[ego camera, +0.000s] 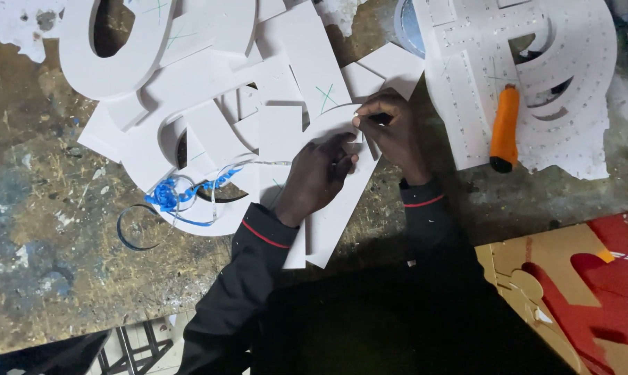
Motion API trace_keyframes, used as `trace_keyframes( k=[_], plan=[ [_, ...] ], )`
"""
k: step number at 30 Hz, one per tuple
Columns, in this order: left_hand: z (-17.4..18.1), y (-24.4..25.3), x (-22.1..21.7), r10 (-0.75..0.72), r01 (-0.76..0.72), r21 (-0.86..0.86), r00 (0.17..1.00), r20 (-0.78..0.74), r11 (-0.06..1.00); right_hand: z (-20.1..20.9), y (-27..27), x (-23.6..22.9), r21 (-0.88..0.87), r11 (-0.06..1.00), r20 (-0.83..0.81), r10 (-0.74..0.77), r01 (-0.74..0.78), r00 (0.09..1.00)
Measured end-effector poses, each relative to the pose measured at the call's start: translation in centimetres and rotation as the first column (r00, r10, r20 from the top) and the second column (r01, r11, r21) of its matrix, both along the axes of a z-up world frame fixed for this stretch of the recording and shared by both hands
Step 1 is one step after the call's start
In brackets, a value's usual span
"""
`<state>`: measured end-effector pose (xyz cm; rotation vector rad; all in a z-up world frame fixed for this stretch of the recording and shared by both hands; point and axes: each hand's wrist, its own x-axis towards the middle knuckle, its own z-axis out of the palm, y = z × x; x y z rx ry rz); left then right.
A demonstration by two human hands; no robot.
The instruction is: The person assembles a white foam letter by attaching an LED strip to its surface. They use an orange utility knife to cut the strip and a blue wire to connect the components, working on a cluttered table with other letter pieces.
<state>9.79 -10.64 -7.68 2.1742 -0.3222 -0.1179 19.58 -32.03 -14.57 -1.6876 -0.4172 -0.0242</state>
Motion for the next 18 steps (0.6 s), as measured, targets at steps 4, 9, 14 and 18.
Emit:
trace_keyframes(
  k=[4,9,14,18],
  plan=[
    [0.1,-0.1,0.1,-0.010,0.010,-0.005,0.999,-0.031,1.000,0.6,0.2,-0.2,-0.005,1.000,-0.018,-0.021,0.020,1.000],
    [-0.1,0.0,0.1,-0.008,0.007,-0.043,0.999,-0.040,0.999,2.8,1.2,-1.2,-0.038,0.996,-0.084,-0.088,0.085,0.993],
    [-0.4,-0.2,0.2,-0.020,0.020,-0.025,1.000,-0.010,0.999,0.9,1.0,-0.6,0.003,0.997,-0.218,-0.076,0.079,0.973],
    [-0.1,-0.2,0.2,-0.030,0.029,-0.018,0.999,-0.041,0.999,-0.7,1.7,0.0,0.108,0.984,-0.277,-0.109,0.144,0.955]
  ],
)
